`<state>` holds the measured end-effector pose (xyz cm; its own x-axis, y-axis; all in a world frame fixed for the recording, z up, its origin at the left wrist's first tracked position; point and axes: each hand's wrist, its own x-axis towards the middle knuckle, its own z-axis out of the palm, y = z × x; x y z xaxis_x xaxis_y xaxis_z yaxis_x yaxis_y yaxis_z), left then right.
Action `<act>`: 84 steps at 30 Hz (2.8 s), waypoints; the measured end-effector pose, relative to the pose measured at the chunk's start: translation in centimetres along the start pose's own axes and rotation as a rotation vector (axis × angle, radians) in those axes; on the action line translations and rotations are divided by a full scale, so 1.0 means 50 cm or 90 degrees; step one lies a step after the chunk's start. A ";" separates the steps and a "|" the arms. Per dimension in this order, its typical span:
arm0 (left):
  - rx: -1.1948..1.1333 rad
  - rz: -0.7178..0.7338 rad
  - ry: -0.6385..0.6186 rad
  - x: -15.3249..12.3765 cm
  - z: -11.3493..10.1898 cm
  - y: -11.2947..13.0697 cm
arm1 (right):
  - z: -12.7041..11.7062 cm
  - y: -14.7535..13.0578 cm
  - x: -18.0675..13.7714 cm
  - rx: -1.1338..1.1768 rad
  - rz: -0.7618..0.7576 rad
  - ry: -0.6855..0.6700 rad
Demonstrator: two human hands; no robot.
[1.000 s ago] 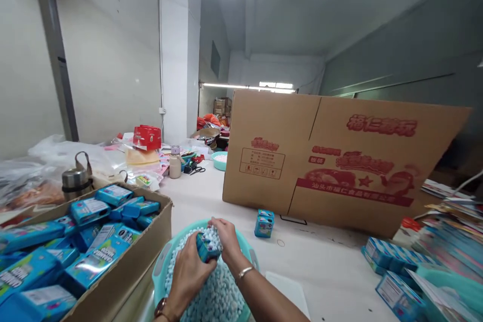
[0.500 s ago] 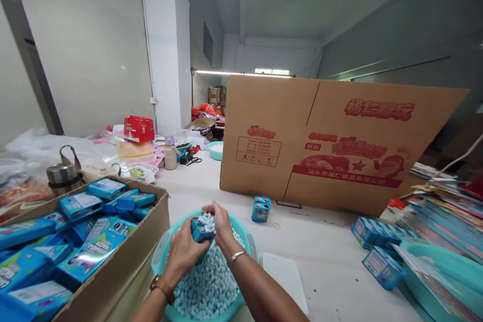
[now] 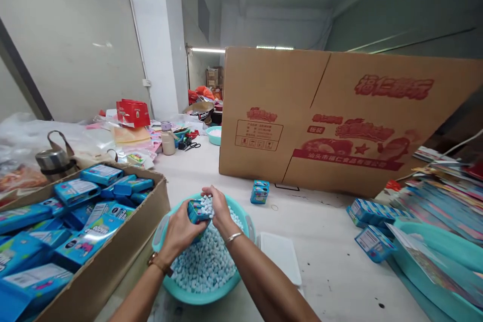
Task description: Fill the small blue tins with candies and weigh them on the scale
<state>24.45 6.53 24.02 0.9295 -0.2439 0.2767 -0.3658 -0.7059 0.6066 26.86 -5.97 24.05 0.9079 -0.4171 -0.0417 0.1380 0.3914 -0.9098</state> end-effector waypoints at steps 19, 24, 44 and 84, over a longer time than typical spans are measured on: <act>-0.098 0.020 -0.030 -0.001 0.014 -0.004 | -0.048 -0.014 -0.036 -0.007 0.007 -0.080; -0.280 -0.007 -0.048 -0.025 0.011 -0.004 | -0.096 -0.035 -0.036 0.057 0.048 -0.152; -0.524 -0.079 -0.125 -0.072 -0.002 -0.027 | -0.095 -0.026 -0.050 -0.018 0.072 -0.246; -0.490 -0.135 -0.174 -0.085 -0.025 0.021 | -0.066 -0.072 -0.074 0.372 0.282 0.084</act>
<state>20.05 7.67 24.39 0.9247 -0.3794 -0.0305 -0.0201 -0.1286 0.9915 21.72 -8.52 26.12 0.8771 -0.2003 -0.4365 -0.0079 0.9027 -0.4303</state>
